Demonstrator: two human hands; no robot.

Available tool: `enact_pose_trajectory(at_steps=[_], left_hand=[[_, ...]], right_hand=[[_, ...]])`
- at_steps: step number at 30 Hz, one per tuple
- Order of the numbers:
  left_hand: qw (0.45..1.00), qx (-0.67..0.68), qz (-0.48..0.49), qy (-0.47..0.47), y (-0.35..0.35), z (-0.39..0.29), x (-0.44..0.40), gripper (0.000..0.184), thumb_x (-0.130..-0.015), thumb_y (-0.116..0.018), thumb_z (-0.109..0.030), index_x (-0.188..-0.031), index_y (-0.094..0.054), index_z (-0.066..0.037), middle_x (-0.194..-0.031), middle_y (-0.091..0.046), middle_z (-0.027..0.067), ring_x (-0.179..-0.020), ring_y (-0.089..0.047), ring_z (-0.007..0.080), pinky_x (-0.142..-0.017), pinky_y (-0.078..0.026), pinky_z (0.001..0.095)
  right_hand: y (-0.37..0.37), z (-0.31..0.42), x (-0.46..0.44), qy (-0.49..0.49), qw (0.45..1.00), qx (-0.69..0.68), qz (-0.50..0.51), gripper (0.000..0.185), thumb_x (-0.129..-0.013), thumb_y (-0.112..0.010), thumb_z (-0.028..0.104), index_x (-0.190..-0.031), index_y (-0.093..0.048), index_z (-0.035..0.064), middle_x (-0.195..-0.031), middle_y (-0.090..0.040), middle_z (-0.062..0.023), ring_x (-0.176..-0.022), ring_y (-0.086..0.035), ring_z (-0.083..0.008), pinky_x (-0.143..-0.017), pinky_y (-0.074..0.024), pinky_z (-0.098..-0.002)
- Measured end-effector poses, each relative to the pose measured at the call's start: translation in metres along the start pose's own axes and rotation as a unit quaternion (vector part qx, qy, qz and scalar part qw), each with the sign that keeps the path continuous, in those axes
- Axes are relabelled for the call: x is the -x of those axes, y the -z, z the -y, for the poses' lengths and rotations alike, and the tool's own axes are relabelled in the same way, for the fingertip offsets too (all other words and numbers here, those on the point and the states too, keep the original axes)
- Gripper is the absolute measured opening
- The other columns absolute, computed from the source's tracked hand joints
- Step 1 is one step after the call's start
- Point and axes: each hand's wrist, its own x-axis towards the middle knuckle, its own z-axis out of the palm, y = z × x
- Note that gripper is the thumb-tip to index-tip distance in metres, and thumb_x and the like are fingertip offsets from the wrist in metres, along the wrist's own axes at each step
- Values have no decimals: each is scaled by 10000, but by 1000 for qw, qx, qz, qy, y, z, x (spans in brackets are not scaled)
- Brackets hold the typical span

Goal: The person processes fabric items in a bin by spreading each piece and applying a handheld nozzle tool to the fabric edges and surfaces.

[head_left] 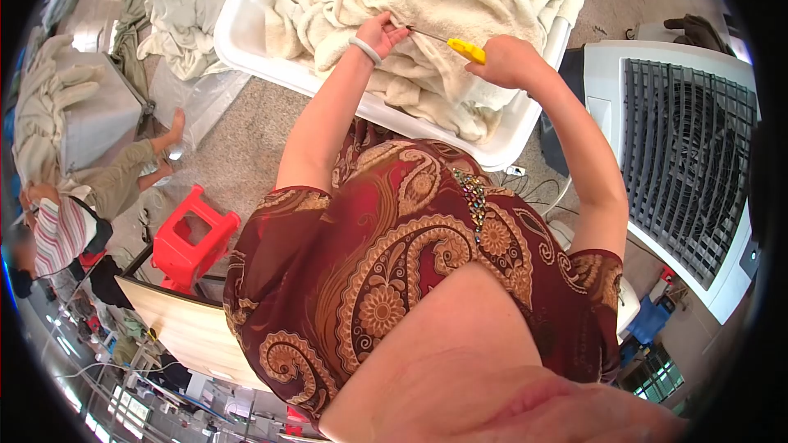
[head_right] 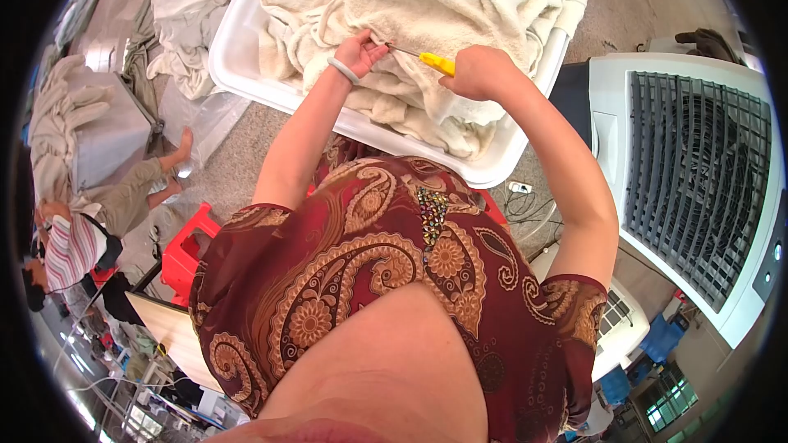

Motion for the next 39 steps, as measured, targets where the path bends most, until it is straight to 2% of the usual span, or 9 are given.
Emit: enact_pose_trajectory(at_steps=[5,7,13,20,23,25,32,34,39], left_hand=[[999,15,21,-25,-2,3,0,249,-889,-361,-133,-1077,-367,30,-1003,-513,202,-855,-581,319,-643,-538,292],[998,-11,-43,-53,-4,8,-2,212,-864,-409,-81,-1044,-368,24,-980,-507,171,-841,-585,303,-622,-536,282],[994,-58,-64,-59,-7,8,3,217,-825,-461,-14,-1019,-368,16,-914,-498,142,-802,-583,270,-637,-534,279],[995,-52,-59,-57,-5,11,4,192,-848,-452,-72,-995,-400,39,-914,-517,169,-757,-593,266,-590,-529,250],[999,-6,-48,-21,-7,9,8,206,-853,-461,-98,-1001,-400,31,-907,-522,167,-756,-595,261,-574,-529,249],[998,-18,-57,-23,-7,8,6,217,-859,-473,-136,-1003,-421,18,-875,-525,124,-767,-594,255,-604,-529,243],[995,-81,-52,-32,7,14,-8,236,-845,-500,-135,-995,-425,32,-872,-524,126,-757,-594,231,-584,-525,224],[985,-158,-68,-33,7,16,-8,212,-839,-503,-113,-974,-429,32,-882,-521,130,-769,-596,227,-596,-524,216],[990,-136,-31,15,-7,26,16,223,-819,-526,-99,-982,-445,29,-880,-533,116,-789,-598,218,-607,-519,222]], right_hand=[[3,2,3,-8,1000,-13,0,407,-722,-542,393,-728,-629,-4,-714,-605,-164,-685,-581,-300,-622,-460,-383],[2,1,3,-9,1000,-17,-3,408,-721,-543,393,-727,-629,-5,-714,-604,-164,-684,-581,-300,-619,-459,-384],[-3,-1,-4,-9,1000,-16,-9,408,-725,-543,390,-716,-627,-10,-710,-603,-164,-681,-580,-301,-615,-458,-382],[3,3,-1,-10,1000,-19,-2,404,-738,-529,387,-718,-627,-5,-718,-605,-159,-693,-579,-296,-623,-455,-379],[0,2,-4,-5,1000,-25,-6,424,-724,-545,403,-703,-621,-14,-692,-598,-172,-665,-576,-306,-616,-455,-382],[-2,0,-7,-1,999,-35,-13,447,-710,-561,419,-684,-615,-24,-663,-589,-185,-633,-574,-318,-606,-456,-385],[-6,0,-3,-5,1000,-8,-8,416,-717,-548,401,-704,-625,-7,-696,-601,-171,-661,-579,-310,-614,-461,-384],[-8,1,2,-6,1000,8,6,398,-725,-538,388,-727,-630,1,-722,-608,-162,-687,-584,-301,-622,-462,-384],[-11,-9,14,-14,1000,-22,-6,403,-736,-525,411,-738,-622,19,-677,-592,-169,-661,-575,-312,-622,-452,-390]])
